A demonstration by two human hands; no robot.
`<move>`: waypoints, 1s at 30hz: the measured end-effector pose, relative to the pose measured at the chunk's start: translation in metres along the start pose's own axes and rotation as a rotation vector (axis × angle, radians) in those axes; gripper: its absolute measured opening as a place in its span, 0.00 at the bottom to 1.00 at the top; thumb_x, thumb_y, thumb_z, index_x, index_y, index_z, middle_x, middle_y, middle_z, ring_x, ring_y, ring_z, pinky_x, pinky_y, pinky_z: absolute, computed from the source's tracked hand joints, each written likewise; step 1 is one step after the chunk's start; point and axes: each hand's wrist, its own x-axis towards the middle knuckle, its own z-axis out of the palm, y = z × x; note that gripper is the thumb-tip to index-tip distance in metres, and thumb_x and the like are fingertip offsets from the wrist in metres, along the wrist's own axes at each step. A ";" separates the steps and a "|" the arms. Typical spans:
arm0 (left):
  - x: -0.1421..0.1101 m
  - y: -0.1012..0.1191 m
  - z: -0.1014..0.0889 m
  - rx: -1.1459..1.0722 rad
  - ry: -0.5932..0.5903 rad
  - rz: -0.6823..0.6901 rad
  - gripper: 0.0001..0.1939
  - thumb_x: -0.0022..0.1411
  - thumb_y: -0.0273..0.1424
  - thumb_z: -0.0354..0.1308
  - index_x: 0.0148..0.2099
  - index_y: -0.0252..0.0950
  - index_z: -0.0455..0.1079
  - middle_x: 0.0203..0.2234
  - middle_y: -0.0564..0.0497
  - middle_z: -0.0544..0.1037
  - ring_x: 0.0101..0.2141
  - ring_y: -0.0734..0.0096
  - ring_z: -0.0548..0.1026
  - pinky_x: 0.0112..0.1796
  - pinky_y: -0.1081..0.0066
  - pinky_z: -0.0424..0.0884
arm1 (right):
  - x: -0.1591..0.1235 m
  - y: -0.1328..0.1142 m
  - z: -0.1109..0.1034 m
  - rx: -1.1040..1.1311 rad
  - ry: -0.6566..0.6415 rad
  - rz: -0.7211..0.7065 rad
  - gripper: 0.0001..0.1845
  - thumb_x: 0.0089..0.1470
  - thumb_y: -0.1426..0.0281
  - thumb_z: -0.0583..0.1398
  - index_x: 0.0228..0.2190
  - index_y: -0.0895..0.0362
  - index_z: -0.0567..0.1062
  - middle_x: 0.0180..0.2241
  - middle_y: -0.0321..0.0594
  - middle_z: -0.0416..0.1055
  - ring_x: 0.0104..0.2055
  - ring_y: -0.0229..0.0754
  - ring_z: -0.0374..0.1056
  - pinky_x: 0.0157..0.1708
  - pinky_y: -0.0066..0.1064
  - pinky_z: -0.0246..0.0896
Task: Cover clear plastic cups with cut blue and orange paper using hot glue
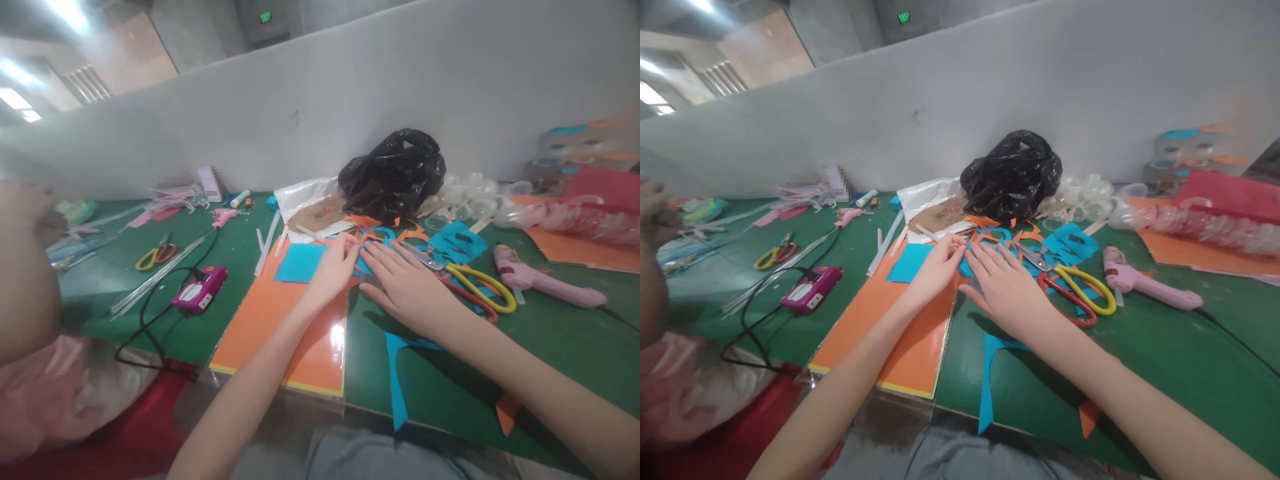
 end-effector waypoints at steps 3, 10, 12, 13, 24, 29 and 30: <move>0.000 -0.001 0.000 -0.007 0.000 0.004 0.03 0.72 0.30 0.50 0.43 0.39 0.63 0.26 0.58 0.68 0.28 0.73 0.69 0.33 0.72 0.62 | 0.000 0.000 0.000 -0.015 0.007 -0.008 0.35 0.72 0.57 0.44 0.64 0.71 0.67 0.65 0.56 0.66 0.68 0.57 0.62 0.68 0.54 0.54; 0.001 -0.003 0.001 -0.002 -0.002 0.000 0.03 0.72 0.30 0.50 0.43 0.39 0.64 0.26 0.57 0.69 0.28 0.72 0.69 0.34 0.71 0.63 | 0.000 0.000 -0.001 -0.002 0.010 -0.007 0.34 0.72 0.57 0.45 0.63 0.71 0.67 0.65 0.56 0.67 0.68 0.57 0.62 0.69 0.55 0.53; 0.001 -0.002 0.000 -0.009 0.001 -0.001 0.02 0.72 0.30 0.51 0.43 0.39 0.64 0.27 0.57 0.70 0.29 0.72 0.70 0.34 0.71 0.64 | 0.001 0.001 -0.002 0.012 0.018 0.001 0.33 0.72 0.58 0.45 0.64 0.70 0.67 0.65 0.56 0.66 0.68 0.56 0.61 0.68 0.55 0.54; 0.000 -0.002 0.000 -0.015 -0.002 0.000 0.03 0.72 0.31 0.51 0.43 0.39 0.64 0.28 0.57 0.70 0.29 0.72 0.70 0.34 0.71 0.64 | 0.002 0.002 -0.004 0.021 0.028 0.009 0.33 0.72 0.58 0.45 0.64 0.70 0.67 0.66 0.56 0.66 0.68 0.56 0.62 0.68 0.54 0.55; -0.002 0.003 0.001 0.035 0.111 0.123 0.12 0.76 0.37 0.45 0.39 0.39 0.61 0.32 0.54 0.67 0.32 0.73 0.68 0.35 0.72 0.67 | 0.006 0.011 -0.012 0.092 0.107 0.095 0.31 0.73 0.59 0.43 0.63 0.66 0.68 0.66 0.54 0.65 0.69 0.51 0.61 0.68 0.49 0.56; 0.000 0.006 0.001 0.052 0.239 0.188 0.13 0.77 0.35 0.43 0.39 0.39 0.61 0.35 0.51 0.69 0.38 0.70 0.69 0.43 0.69 0.69 | 0.001 0.000 -0.004 0.062 0.030 0.040 0.33 0.72 0.56 0.46 0.64 0.67 0.67 0.67 0.55 0.63 0.71 0.54 0.58 0.70 0.52 0.52; 0.000 0.006 0.001 0.060 0.250 0.200 0.12 0.77 0.35 0.43 0.39 0.39 0.62 0.35 0.50 0.69 0.39 0.69 0.69 0.44 0.69 0.69 | 0.001 -0.001 -0.002 0.058 0.022 0.035 0.34 0.72 0.56 0.46 0.64 0.68 0.68 0.66 0.56 0.64 0.70 0.55 0.59 0.70 0.53 0.52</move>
